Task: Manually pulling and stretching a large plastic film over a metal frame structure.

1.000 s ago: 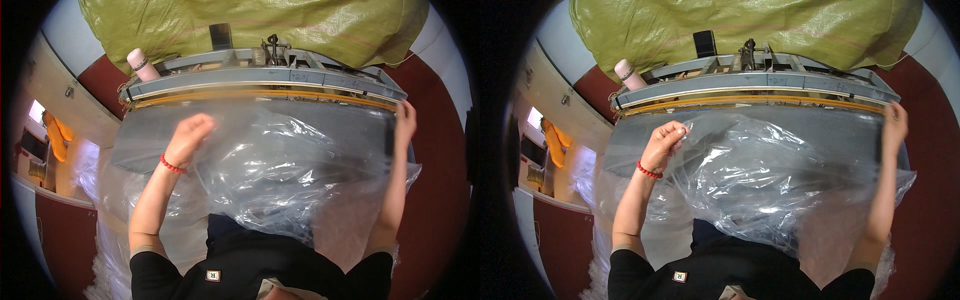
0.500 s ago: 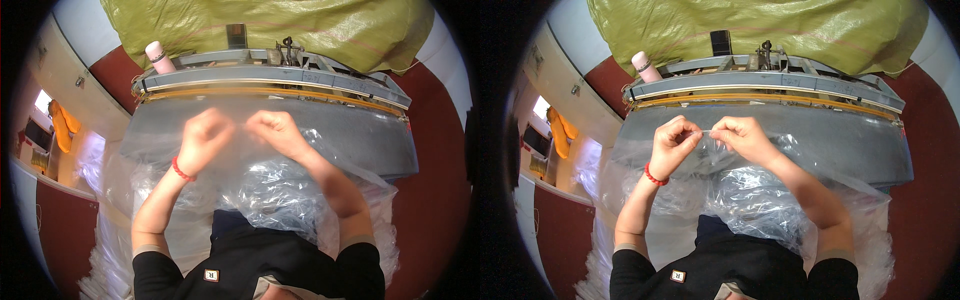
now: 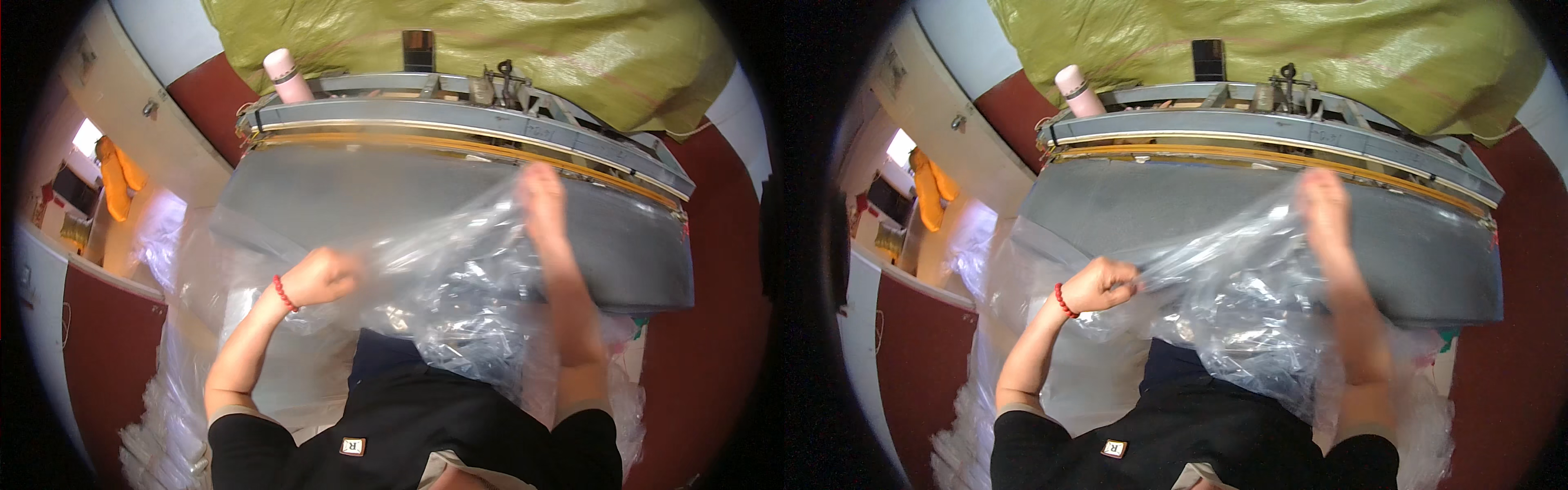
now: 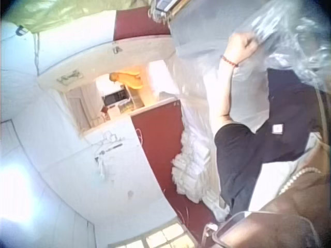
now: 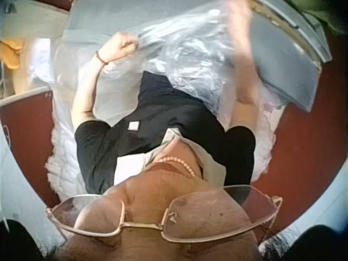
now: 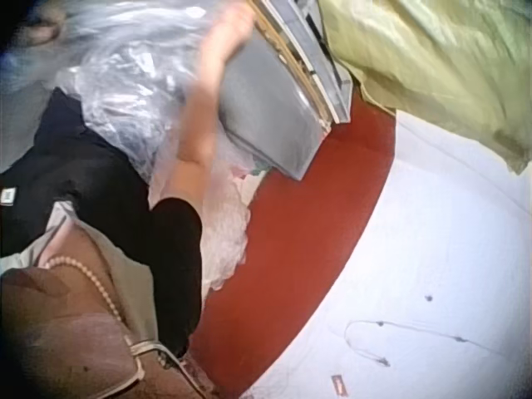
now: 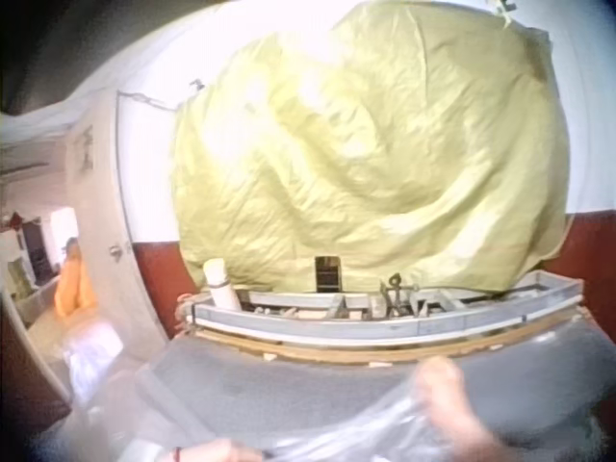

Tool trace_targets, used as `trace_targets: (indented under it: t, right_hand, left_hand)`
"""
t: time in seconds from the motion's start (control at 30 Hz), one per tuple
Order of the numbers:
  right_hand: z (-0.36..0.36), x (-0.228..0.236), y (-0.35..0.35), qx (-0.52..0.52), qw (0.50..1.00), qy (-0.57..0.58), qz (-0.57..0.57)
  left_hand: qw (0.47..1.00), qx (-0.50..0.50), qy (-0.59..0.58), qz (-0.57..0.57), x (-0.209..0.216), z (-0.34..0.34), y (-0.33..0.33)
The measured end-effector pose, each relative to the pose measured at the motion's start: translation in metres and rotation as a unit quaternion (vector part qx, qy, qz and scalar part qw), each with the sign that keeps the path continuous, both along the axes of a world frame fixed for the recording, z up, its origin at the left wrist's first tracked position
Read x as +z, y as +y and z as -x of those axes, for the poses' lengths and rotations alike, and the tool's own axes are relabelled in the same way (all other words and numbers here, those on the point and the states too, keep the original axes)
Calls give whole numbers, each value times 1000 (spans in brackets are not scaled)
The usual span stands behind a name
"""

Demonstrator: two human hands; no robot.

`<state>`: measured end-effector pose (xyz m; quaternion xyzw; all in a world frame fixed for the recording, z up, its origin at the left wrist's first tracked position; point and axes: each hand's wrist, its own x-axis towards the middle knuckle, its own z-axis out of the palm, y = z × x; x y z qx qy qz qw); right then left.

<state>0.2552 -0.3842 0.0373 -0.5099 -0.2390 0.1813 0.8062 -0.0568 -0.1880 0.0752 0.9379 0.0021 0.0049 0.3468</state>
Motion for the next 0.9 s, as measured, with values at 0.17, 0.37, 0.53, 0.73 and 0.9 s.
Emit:
trace_targets:
  t: [0.17, 0.37, 0.53, 0.73, 0.9]
  right_hand:
    - [-143, -38, -159, -413, 839, -235, 265]
    - [-249, -76, -369, -517, 691, -237, 447]
    - [-198, -31, -377, -576, 558, -125, 584]
    - [-182, -38, -420, -490, 434, -104, 749]
    - [-186, -40, -425, -531, 432, -123, 719]
  left_hand:
    - [880, 145, 382, -243, -30, 127, 124]
    - [785, 524, -141, -300, 60, 174, 274]
    - [697, 550, -403, -224, 51, 52, 221]
    - [732, 634, 143, -207, -87, 21, 254]
    - [760, 597, 64, -248, -103, 43, 306]
